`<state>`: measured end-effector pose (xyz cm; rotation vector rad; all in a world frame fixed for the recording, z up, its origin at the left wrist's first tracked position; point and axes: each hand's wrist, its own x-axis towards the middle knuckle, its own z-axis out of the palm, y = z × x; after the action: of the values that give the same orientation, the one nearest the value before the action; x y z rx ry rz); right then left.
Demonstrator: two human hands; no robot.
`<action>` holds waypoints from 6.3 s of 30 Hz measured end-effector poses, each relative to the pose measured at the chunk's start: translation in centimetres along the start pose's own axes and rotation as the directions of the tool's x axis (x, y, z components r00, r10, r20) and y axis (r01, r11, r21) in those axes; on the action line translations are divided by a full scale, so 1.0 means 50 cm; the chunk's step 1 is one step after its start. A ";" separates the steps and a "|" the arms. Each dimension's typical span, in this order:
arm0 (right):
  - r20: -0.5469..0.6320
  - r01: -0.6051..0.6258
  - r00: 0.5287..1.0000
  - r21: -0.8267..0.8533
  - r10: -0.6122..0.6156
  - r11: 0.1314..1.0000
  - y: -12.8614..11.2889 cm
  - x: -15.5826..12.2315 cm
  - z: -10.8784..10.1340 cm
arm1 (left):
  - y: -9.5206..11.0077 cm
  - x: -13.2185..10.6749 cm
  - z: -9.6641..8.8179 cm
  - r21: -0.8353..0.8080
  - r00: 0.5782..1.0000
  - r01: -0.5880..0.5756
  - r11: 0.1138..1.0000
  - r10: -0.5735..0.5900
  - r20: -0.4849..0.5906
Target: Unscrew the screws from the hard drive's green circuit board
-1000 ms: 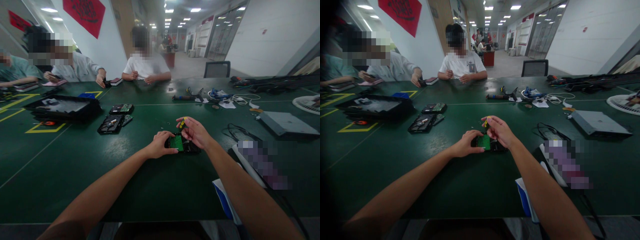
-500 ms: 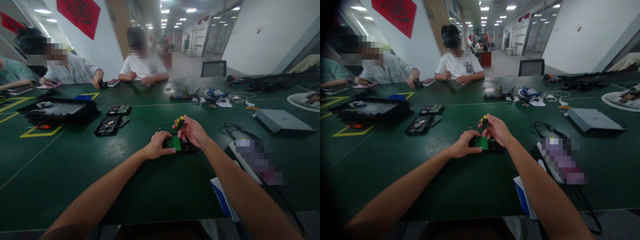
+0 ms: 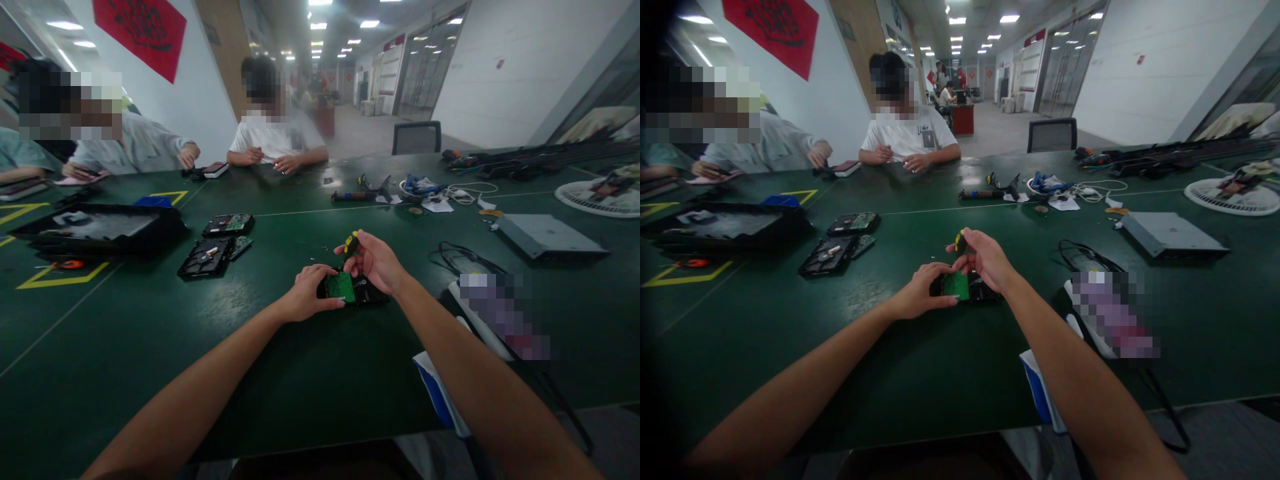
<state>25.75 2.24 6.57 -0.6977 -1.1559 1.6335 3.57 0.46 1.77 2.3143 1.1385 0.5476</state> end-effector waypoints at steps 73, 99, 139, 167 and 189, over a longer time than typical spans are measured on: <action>0.058 0.015 0.998 -0.046 -0.012 0.999 -0.001 -0.007 0.000 | 0.001 0.001 0.003 -0.012 1.000 0.011 1.000 -0.011 -0.005; 0.019 0.019 1.000 -0.148 -0.016 0.989 -0.018 -0.014 0.008 | 0.001 -0.007 0.005 0.018 0.999 0.004 1.000 -0.004 -0.046; -0.174 0.264 0.883 -0.584 -0.436 0.768 0.005 -0.022 0.025 | 0.016 -0.011 0.004 0.040 0.999 0.004 0.999 -0.002 -0.047; -0.597 0.078 0.716 -0.448 -0.363 0.891 0.022 0.023 -0.094 | 0.036 -0.009 -0.005 -0.047 0.994 0.104 0.994 -0.104 -0.013; -0.623 -0.117 0.781 -0.213 -0.043 0.970 0.065 0.044 -0.144 | -0.030 0.051 -0.048 0.104 0.947 0.207 0.973 -0.173 -0.270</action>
<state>29.87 6.66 1.01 -1.3142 -0.8436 1.1434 2.79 3.96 3.12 2.2537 1.5458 0.7371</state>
